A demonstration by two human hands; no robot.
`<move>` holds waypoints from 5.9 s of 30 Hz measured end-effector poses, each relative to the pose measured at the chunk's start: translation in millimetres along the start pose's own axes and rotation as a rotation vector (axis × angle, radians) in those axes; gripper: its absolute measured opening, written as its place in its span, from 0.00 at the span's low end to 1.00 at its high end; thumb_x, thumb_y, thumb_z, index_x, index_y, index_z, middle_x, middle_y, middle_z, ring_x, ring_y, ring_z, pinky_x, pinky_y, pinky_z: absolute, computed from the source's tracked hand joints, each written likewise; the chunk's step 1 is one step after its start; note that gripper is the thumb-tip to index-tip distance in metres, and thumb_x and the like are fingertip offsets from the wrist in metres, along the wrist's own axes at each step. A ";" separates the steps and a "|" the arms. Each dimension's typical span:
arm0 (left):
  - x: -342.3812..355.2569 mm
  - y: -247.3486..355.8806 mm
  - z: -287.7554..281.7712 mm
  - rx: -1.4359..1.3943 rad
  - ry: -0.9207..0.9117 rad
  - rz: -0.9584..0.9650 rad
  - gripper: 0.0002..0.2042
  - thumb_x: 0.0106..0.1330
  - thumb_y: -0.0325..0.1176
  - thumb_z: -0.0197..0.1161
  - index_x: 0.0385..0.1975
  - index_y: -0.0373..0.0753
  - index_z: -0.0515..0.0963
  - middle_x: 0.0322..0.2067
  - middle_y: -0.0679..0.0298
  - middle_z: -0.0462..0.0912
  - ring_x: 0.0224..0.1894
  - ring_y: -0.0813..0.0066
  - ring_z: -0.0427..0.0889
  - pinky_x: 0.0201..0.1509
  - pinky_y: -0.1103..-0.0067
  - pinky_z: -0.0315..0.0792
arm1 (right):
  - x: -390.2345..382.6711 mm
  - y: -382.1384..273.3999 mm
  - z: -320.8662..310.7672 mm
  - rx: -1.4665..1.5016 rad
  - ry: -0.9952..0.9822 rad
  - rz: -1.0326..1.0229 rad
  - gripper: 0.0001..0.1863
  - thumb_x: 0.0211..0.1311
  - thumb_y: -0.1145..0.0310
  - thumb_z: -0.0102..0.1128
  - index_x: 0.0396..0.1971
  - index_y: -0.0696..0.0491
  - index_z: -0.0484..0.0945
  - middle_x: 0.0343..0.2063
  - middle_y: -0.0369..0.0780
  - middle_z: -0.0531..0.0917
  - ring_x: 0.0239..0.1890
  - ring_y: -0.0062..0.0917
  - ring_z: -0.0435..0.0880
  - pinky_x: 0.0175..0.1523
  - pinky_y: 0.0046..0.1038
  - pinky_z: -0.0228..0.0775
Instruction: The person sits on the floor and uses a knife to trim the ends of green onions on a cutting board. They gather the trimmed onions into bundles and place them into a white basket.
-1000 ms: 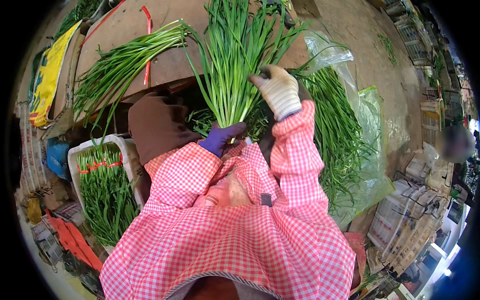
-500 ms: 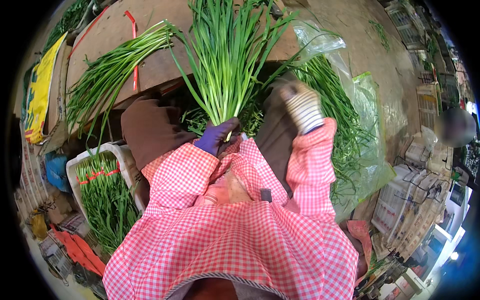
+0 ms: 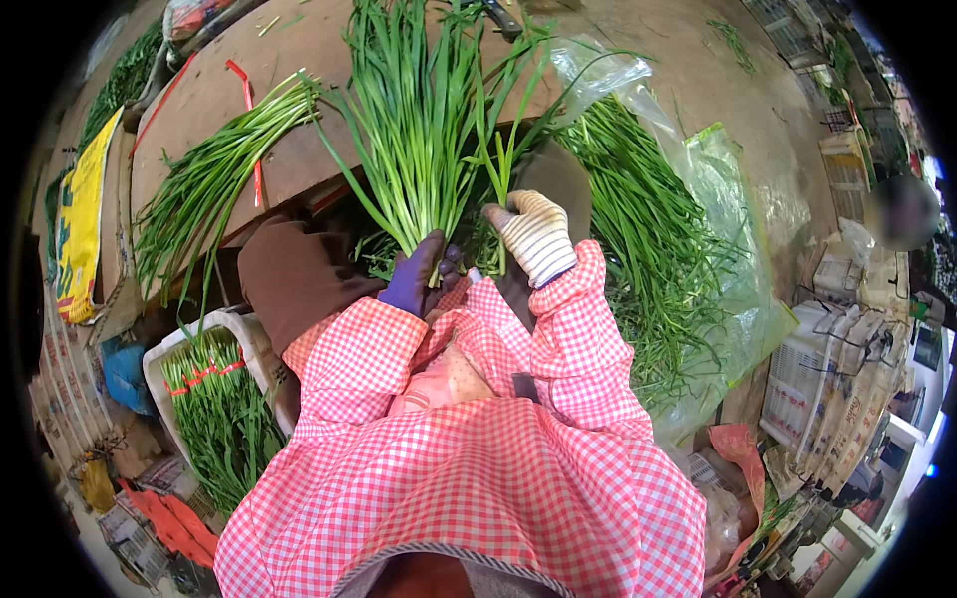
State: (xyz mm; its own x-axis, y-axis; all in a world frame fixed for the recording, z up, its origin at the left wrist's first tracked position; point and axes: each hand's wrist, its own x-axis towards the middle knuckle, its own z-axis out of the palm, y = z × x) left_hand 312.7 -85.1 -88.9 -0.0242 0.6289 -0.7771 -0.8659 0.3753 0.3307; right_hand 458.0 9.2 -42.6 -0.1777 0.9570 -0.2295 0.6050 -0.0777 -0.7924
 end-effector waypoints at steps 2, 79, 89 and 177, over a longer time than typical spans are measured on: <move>0.4 1.0 -0.5 -0.039 -0.026 -0.020 0.09 0.61 0.33 0.58 0.38 0.39 0.69 0.23 0.61 0.75 0.18 0.80 0.68 0.18 0.83 0.65 | -2.7 -0.1 -11.2 -0.032 -0.011 0.021 0.16 0.46 0.60 0.65 0.28 0.59 0.79 0.24 0.47 0.80 0.27 0.33 0.80 0.36 0.28 0.70; -18.3 5.5 -5.5 -0.007 -0.415 0.025 0.21 0.68 0.44 0.42 0.55 0.36 0.64 0.46 0.51 0.74 0.49 0.53 0.75 0.52 0.49 0.67 | 11.0 -19.3 18.5 -0.115 -0.132 -0.064 0.17 0.52 0.57 0.62 0.30 0.58 0.80 0.26 0.43 0.81 0.28 0.27 0.80 0.34 0.28 0.70; -5.9 -0.9 -17.9 -0.276 -0.563 -0.083 0.20 0.69 0.45 0.41 0.53 0.38 0.66 0.46 0.51 0.75 0.48 0.53 0.75 0.52 0.48 0.67 | 26.5 -44.7 48.3 -0.077 -0.253 -0.047 0.28 0.45 0.61 0.67 0.47 0.58 0.74 0.29 0.42 0.82 0.30 0.24 0.81 0.38 0.24 0.73; -22.8 6.6 7.7 0.286 -0.411 0.084 0.11 0.56 0.22 0.62 0.38 0.30 0.75 0.36 0.58 0.78 0.41 0.72 0.79 0.48 0.81 0.72 | 7.6 -2.2 37.2 0.349 -0.388 0.052 0.18 0.58 0.58 0.58 0.37 0.59 0.78 0.25 0.44 0.82 0.26 0.28 0.80 0.36 0.27 0.71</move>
State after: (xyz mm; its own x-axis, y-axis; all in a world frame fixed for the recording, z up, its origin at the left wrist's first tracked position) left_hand 311.4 -91.7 -64.9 0.1609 0.8594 -0.4854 -0.6965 0.4473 0.5611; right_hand 426.4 6.2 -63.6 -0.4690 0.7805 -0.4134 0.3376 -0.2741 -0.9005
